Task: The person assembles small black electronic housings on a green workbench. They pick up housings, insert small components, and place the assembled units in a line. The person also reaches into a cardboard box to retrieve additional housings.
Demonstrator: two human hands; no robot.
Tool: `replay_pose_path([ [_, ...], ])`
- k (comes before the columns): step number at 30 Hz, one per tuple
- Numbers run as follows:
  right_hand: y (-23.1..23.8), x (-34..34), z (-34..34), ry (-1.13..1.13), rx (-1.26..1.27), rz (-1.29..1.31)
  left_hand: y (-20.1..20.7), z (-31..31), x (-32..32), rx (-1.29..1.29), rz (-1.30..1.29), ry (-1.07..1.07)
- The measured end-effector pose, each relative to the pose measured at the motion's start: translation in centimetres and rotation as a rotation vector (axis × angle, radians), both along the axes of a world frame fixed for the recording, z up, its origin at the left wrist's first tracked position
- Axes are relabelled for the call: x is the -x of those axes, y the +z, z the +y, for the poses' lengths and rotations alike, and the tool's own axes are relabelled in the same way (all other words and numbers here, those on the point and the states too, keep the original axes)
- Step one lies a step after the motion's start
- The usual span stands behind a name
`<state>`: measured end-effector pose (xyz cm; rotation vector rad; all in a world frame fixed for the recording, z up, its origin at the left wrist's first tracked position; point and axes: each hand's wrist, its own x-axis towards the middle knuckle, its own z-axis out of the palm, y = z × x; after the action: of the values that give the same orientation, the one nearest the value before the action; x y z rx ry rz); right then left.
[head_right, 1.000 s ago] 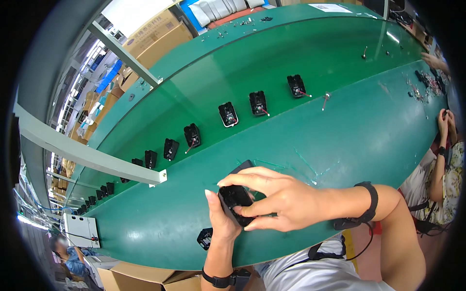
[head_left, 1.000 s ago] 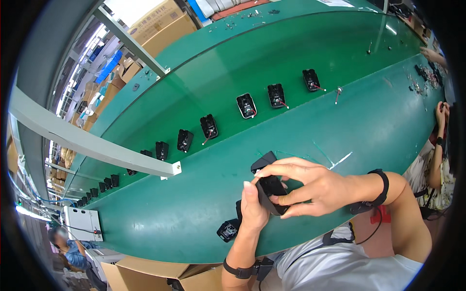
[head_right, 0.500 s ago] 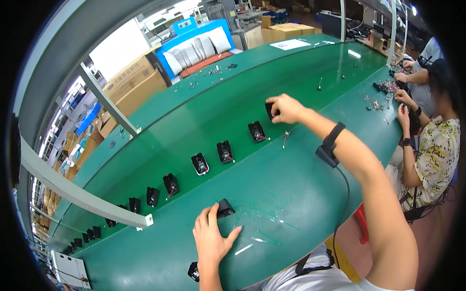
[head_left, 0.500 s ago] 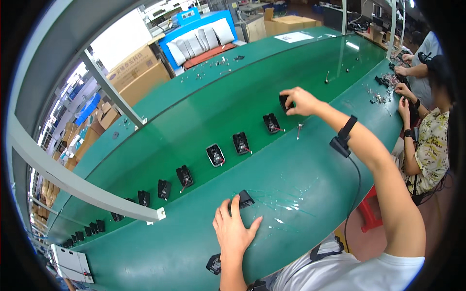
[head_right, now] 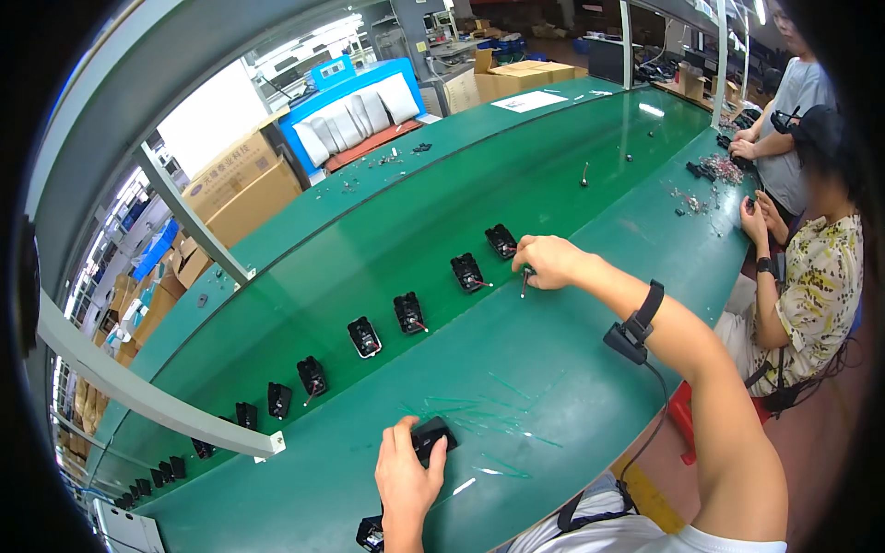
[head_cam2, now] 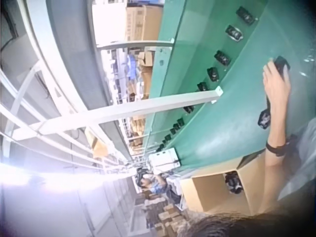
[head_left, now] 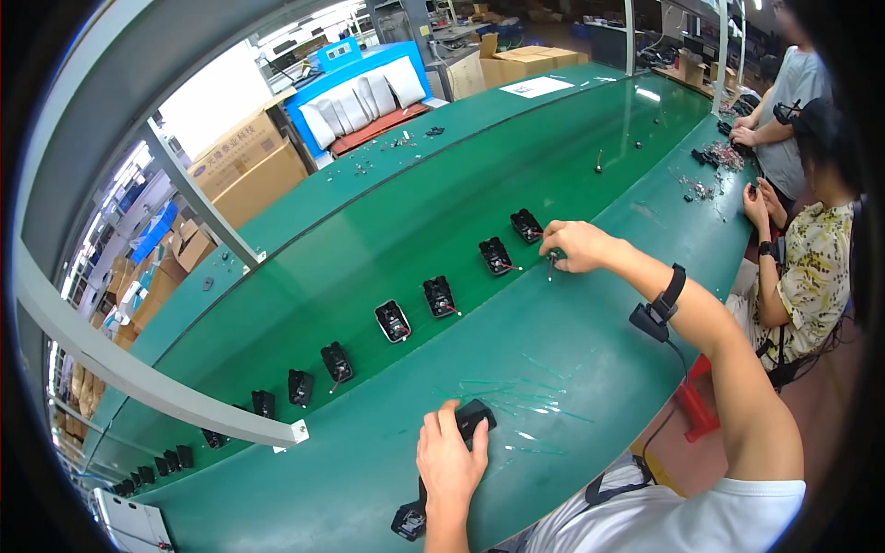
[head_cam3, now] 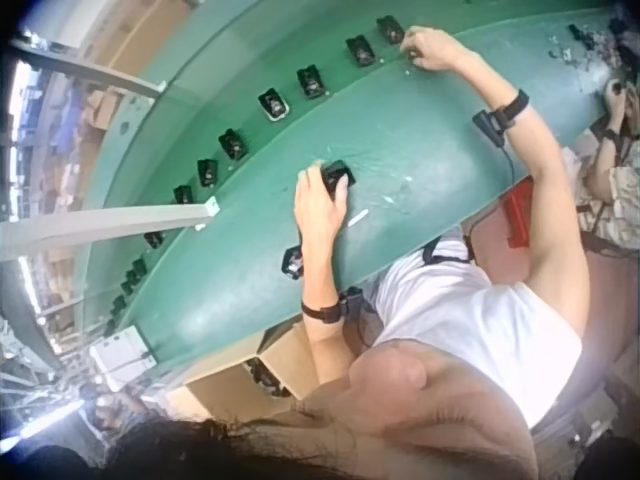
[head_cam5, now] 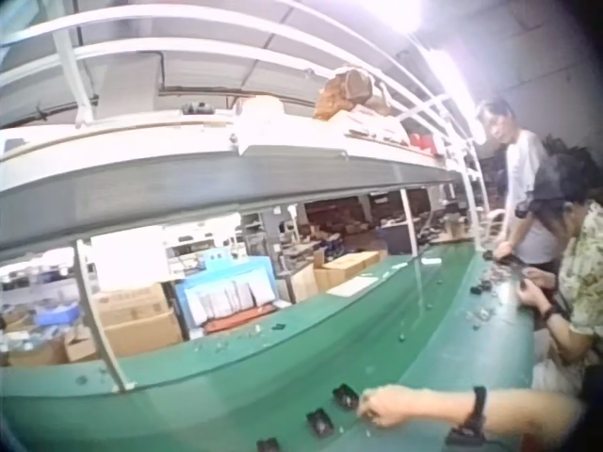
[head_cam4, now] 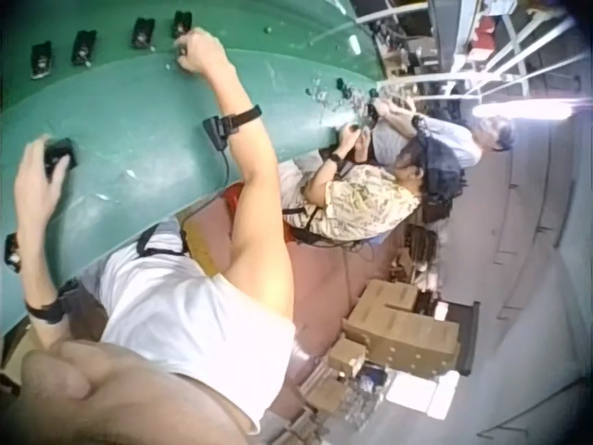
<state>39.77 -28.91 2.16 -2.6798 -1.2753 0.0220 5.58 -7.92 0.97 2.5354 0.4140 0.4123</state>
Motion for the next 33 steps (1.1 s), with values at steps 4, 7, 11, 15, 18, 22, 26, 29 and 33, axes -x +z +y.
replay_pose_path([
  [4, -2.3, -0.3, -0.8, -0.130, -0.212, 0.047, 0.4, -0.5, -0.3, 0.357, -0.197, -0.061],
  [7, -3.4, -0.3, -1.0, -0.158, -0.294, 0.024, 0.3, -0.5, -0.3, 1.107, -0.256, -0.039],
  [11, -2.0, 2.3, 0.7, -0.159, -0.809, 0.663, 0.6, 0.8, 0.1, 1.548, -0.251, -0.078],
  [15, 1.9, 9.8, 3.5, 0.153, -0.918, 0.858, 0.7, 0.6, 0.2, 1.685, -0.298, -0.213],
  [18, 5.0, 15.4, 6.3, 0.358, -0.938, 0.962, 1.1, 0.9, 0.4, 1.584, -0.365, -0.182],
  [22, 7.5, 19.8, 8.1, 0.629, -0.870, 0.565, 1.7, 1.2, 0.6, 1.480, -0.406, -0.143],
  [26, 6.3, 22.4, 9.2, 0.799, -0.894, 0.340, 0.0, 1.7, 0.7, 1.468, -0.403, -0.130],
  [29, 5.1, 23.2, 9.2, 0.737, -0.888, 0.359, -0.1, 0.9, 0.3, 1.288, -0.417, -0.029],
  [33, 4.4, 23.5, 9.2, 0.700, -0.926, 0.335, -0.3, 0.5, 0.0, 1.071, -0.504, 0.040],
])
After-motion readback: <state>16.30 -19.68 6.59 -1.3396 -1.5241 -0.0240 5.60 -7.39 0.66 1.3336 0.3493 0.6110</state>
